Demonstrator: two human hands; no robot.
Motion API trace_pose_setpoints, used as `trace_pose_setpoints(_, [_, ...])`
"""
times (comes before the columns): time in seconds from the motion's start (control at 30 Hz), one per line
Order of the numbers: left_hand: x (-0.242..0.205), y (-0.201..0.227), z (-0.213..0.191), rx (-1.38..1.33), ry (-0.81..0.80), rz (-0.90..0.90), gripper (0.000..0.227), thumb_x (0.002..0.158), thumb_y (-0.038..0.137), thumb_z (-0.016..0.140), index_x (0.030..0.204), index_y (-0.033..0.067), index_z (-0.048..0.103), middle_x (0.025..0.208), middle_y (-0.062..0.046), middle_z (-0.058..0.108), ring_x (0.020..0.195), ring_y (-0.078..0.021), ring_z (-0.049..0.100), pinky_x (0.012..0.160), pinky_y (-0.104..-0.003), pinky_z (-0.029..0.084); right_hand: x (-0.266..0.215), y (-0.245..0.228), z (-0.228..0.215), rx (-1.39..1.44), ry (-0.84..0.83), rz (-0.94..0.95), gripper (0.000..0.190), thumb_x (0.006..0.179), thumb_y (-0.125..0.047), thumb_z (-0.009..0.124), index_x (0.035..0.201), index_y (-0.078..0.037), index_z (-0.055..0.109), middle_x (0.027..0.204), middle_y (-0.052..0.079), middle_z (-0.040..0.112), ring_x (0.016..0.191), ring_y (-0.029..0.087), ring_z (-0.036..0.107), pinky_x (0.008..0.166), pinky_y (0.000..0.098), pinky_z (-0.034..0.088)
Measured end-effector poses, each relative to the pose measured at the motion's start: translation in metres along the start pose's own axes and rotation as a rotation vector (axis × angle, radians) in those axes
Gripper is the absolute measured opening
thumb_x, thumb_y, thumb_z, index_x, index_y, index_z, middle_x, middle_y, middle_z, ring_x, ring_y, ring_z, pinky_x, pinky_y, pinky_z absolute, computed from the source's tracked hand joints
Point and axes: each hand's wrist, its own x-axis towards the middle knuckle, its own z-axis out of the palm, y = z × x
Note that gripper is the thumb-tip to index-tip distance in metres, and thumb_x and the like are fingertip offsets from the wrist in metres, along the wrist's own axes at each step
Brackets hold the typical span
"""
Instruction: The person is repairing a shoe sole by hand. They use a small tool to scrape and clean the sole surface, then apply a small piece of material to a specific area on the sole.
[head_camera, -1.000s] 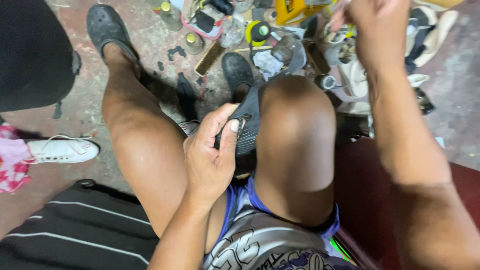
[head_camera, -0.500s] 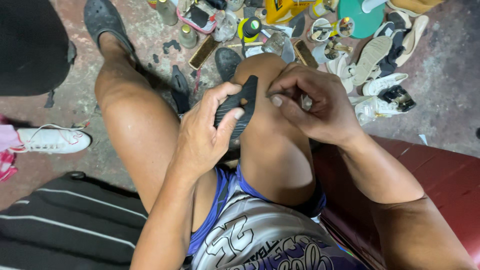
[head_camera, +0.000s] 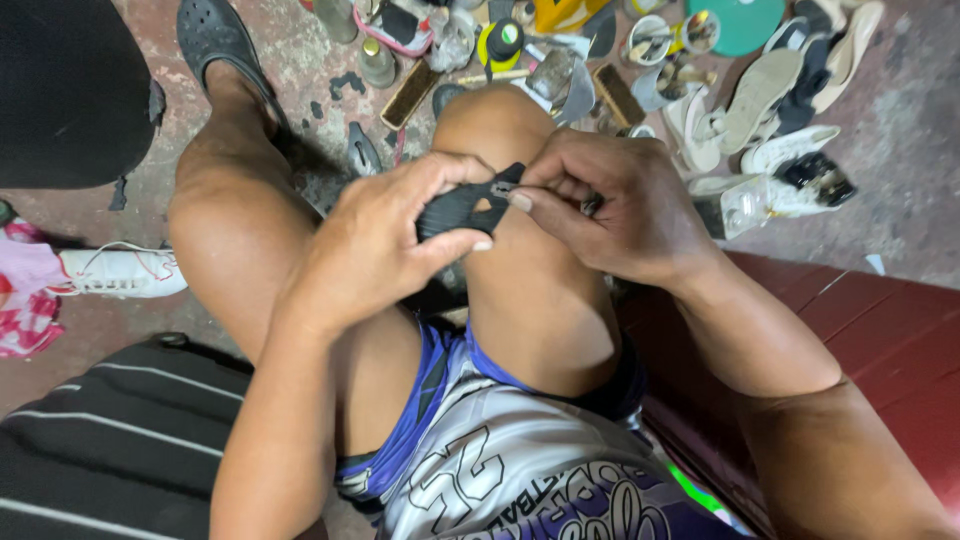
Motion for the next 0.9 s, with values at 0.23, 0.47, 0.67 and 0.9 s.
trace_pose_setpoints(0.23, [0.000, -0.006, 0.001, -0.096, -0.014, 0.012, 0.044, 0.085, 0.018, 0.086, 0.122, 0.0068, 0.063, 0.108, -0.010, 0.072, 0.096, -0.0270, 0.073, 0.084, -0.035, 0.056, -0.003, 0.006, 0.017, 0.030, 0.009, -0.068, 0.011, 0.097, -0.008, 0.074, 0.097, -0.005, 0.063, 0.082, 0.002, 0.062, 0.065, 0.008, 0.060, 0.058, 0.0251, 0.047])
trace_pose_setpoints(0.47, [-0.003, -0.011, 0.008, -0.147, 0.017, -0.040, 0.045, 0.084, 0.018, 0.087, 0.121, 0.0053, 0.064, 0.103, -0.008, 0.074, 0.094, -0.0237, 0.075, 0.083, -0.034, 0.056, 0.002, 0.008, 0.015, -0.077, -0.056, -0.119, 0.011, 0.096, -0.008, 0.074, 0.096, -0.004, 0.063, 0.081, 0.004, 0.059, 0.063, 0.011, 0.059, 0.057, 0.0273, 0.047])
trace_pose_setpoints(0.67, [-0.004, -0.014, 0.008, -0.162, 0.036, 0.015, 0.045, 0.084, 0.015, 0.086, 0.121, 0.0048, 0.064, 0.107, -0.009, 0.074, 0.099, -0.0245, 0.075, 0.086, -0.034, 0.056, 0.003, 0.004, 0.018, -0.199, -0.066, -0.128, 0.014, 0.096, -0.011, 0.076, 0.094, -0.004, 0.064, 0.077, 0.006, 0.057, 0.060, 0.015, 0.056, 0.055, 0.0323, 0.043])
trace_pose_setpoints(0.9, [-0.005, -0.015, 0.009, -0.169, 0.050, 0.003, 0.044, 0.084, 0.014, 0.087, 0.121, 0.0054, 0.064, 0.105, -0.009, 0.074, 0.096, -0.0252, 0.075, 0.084, -0.034, 0.056, 0.003, -0.003, 0.018, -0.294, -0.047, -0.180, 0.016, 0.096, -0.012, 0.075, 0.095, -0.003, 0.062, 0.079, 0.007, 0.057, 0.064, 0.023, 0.058, 0.058, 0.0382, 0.044])
